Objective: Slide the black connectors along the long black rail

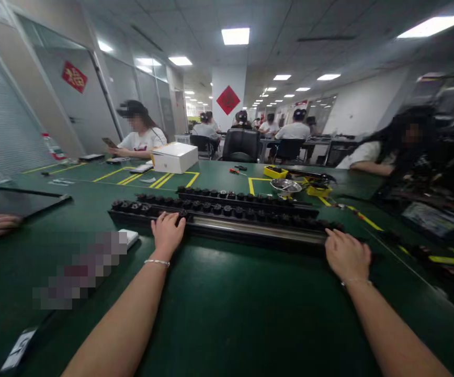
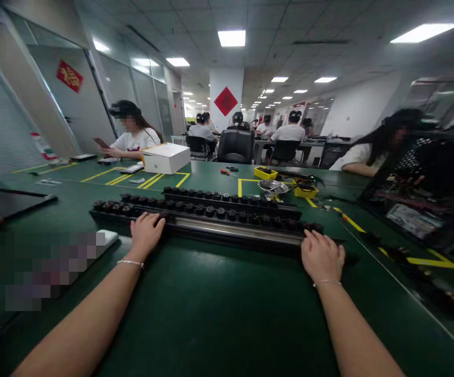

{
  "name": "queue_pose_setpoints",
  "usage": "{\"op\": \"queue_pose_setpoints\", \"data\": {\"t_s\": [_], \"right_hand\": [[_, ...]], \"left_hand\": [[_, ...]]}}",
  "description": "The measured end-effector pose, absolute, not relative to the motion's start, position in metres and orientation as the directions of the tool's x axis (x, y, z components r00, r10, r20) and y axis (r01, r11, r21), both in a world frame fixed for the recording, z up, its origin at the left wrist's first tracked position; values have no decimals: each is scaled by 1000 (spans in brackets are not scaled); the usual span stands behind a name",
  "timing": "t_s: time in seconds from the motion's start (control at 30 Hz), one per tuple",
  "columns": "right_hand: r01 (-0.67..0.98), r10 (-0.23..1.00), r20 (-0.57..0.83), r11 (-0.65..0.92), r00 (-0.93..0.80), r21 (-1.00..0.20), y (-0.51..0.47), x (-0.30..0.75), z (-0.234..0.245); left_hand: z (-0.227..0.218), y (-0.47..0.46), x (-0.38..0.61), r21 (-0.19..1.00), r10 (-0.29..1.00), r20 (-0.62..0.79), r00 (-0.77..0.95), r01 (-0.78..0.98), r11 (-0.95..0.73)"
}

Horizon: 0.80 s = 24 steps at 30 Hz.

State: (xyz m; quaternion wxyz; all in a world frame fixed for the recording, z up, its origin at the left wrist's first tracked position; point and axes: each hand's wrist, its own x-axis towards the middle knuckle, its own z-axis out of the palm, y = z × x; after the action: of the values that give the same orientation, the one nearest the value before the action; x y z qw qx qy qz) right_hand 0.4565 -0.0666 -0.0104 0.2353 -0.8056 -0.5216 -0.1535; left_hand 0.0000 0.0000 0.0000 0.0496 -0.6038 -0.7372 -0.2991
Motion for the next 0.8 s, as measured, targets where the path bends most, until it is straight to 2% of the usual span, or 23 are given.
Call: {"op": "queue_pose_setpoints", "data": {"t_s": [0.37, 0.8], "right_hand": [[908, 797, 437, -348, 417, -232, -67, 461, -9], [905, 810, 406, -352, 423, -240, -67, 459, -5]], "left_hand": [[-3, 2, -1, 370, 845, 485, -224, 929, 34], [-1, 3, -2, 394, 866, 451, -218, 919, 26]]}}
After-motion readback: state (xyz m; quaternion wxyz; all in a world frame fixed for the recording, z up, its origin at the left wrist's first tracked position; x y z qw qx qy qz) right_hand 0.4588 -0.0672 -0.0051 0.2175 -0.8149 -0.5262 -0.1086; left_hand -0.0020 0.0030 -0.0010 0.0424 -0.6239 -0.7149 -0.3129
